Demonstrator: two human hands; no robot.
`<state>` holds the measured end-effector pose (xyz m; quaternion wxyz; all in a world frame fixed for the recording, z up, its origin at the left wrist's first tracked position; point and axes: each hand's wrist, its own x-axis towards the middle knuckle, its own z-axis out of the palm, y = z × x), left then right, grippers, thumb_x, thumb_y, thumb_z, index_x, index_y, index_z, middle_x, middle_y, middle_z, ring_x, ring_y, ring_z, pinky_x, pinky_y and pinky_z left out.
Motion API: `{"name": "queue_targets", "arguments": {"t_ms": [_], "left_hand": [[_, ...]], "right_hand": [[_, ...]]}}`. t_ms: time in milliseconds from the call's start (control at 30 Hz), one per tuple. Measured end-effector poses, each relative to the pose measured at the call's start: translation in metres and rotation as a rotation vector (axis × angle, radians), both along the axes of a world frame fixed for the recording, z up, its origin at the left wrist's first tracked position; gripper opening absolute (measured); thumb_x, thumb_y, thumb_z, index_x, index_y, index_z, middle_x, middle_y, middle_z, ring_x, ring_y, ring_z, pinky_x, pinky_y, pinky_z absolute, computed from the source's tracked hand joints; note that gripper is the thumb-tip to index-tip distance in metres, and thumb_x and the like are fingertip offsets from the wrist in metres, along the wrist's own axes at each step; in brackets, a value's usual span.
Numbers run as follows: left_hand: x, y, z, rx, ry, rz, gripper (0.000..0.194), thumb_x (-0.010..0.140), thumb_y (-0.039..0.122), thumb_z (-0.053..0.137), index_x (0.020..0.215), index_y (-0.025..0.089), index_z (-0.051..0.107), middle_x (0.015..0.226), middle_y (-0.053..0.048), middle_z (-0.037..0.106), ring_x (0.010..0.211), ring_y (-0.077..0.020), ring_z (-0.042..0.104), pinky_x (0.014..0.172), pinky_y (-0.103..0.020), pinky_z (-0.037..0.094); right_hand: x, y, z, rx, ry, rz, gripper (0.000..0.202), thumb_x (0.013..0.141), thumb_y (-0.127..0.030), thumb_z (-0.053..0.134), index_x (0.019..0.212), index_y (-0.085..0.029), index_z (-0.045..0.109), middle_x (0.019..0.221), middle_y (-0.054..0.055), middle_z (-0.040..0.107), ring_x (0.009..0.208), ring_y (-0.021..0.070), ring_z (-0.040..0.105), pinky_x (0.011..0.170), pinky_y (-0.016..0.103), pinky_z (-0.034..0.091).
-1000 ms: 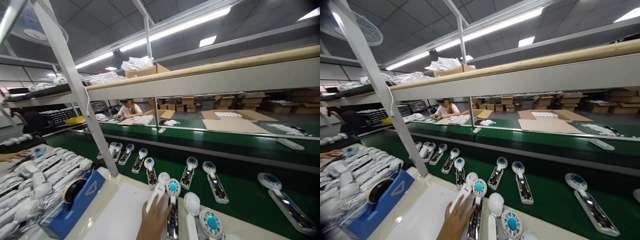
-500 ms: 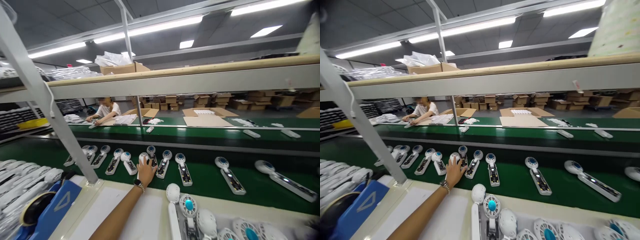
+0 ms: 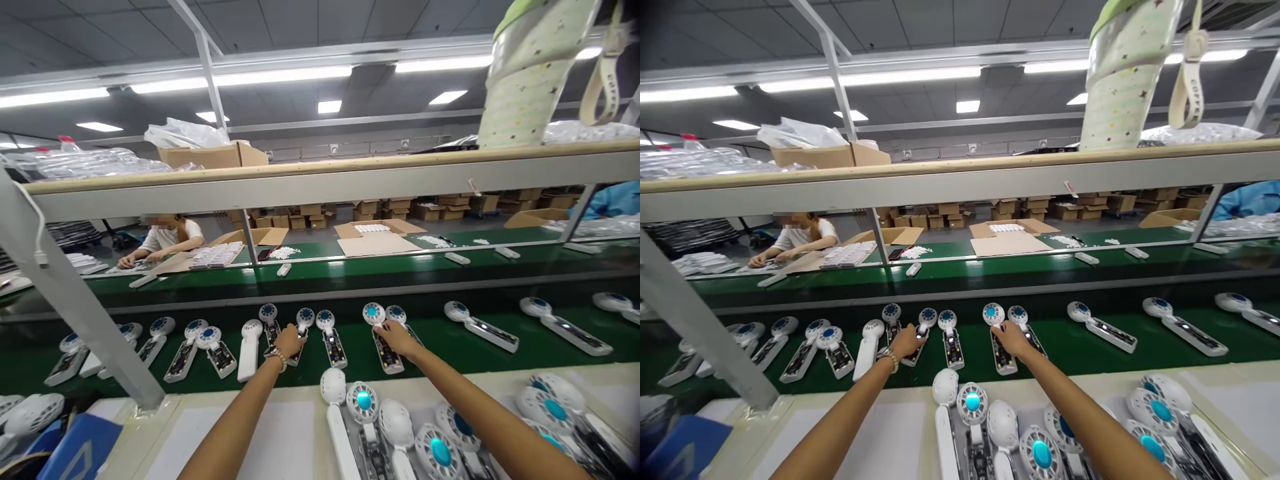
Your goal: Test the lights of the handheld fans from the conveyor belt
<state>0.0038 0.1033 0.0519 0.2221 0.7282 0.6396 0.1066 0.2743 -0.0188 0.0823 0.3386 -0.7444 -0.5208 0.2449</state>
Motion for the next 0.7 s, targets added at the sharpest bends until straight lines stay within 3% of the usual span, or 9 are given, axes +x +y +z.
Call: {"name": "queue_targets", "arguments": {"t_ms": [100, 167, 300, 400, 567, 700], "left_hand": [[-0.009, -0.003, -0.004, -0.13, -0.164, 0.048, 0.021, 0.082, 0.03, 0.055, 0.092, 0.012, 0.057, 0.091, -0.004, 0.059, 0.081, -0.016, 0.058, 0.071, -0.034, 0.049], [-0.015, -0.009, -0.009, -0.197, -0.318, 0.065, 0.016, 0.08, 0.027, 0.058, 0.084, 0.012, 0.056, 0.081, -0.001, 0.06, 0.073, -0.0141, 0.059, 0.066, -0.031, 0.05], [-0.028, -0.028, -0.02, -0.294, -0.701, 0.087, 0.016, 0.073, 0.022, 0.06, 0.082, 0.015, 0.049, 0.069, 0.001, 0.059, 0.069, -0.0169, 0.062, 0.063, -0.029, 0.051], [-0.042, -0.047, -0.026, -0.348, -0.965, 0.116, 0.023, 0.074, 0.025, 0.055, 0.092, 0.018, 0.043, 0.075, -0.001, 0.06, 0.071, -0.0191, 0.065, 0.063, -0.032, 0.052], [-0.069, -0.078, -0.033, -0.397, -1.245, 0.138, 0.03, 0.07, 0.021, 0.054, 0.098, 0.019, 0.042, 0.105, -0.009, 0.058, 0.081, -0.021, 0.064, 0.068, -0.035, 0.053], [-0.076, -0.096, -0.033, -0.487, -1.398, 0.106, 0.038, 0.064, 0.019, 0.062, 0.098, 0.018, 0.045, 0.116, -0.012, 0.054, 0.081, -0.0211, 0.063, 0.067, -0.035, 0.053]], "right_hand": [[-0.02, 0.032, -0.009, 0.046, -0.057, -0.044, 0.029, 0.083, -0.026, 0.054, 0.107, -0.011, 0.054, 0.118, 0.014, 0.052, 0.11, 0.0274, 0.046, 0.092, 0.044, 0.034], [-0.046, 0.044, -0.014, 0.048, -0.052, -0.011, 0.03, 0.086, -0.028, 0.051, 0.113, -0.015, 0.05, 0.125, 0.011, 0.047, 0.113, 0.0256, 0.044, 0.094, 0.047, 0.033], [-0.109, 0.063, -0.029, -0.133, 0.072, 0.137, 0.021, 0.083, -0.03, 0.057, 0.096, -0.014, 0.059, 0.101, 0.006, 0.06, 0.093, 0.021, 0.057, 0.082, 0.042, 0.045], [-0.14, 0.071, -0.036, -0.263, 0.247, 0.203, 0.016, 0.084, -0.028, 0.056, 0.088, -0.013, 0.059, 0.086, 0.002, 0.062, 0.075, 0.0155, 0.06, 0.067, 0.032, 0.051], [-0.138, 0.05, -0.029, -0.292, 0.639, 0.288, 0.01, 0.082, -0.023, 0.054, 0.083, -0.014, 0.051, 0.068, -0.001, 0.06, 0.055, 0.0132, 0.061, 0.05, 0.027, 0.052], [-0.121, 0.017, -0.018, -0.153, 0.872, 0.287, 0.01, 0.084, -0.027, 0.042, 0.086, -0.018, 0.046, 0.087, 0.005, 0.063, 0.055, 0.0137, 0.062, 0.046, 0.027, 0.052]]}}
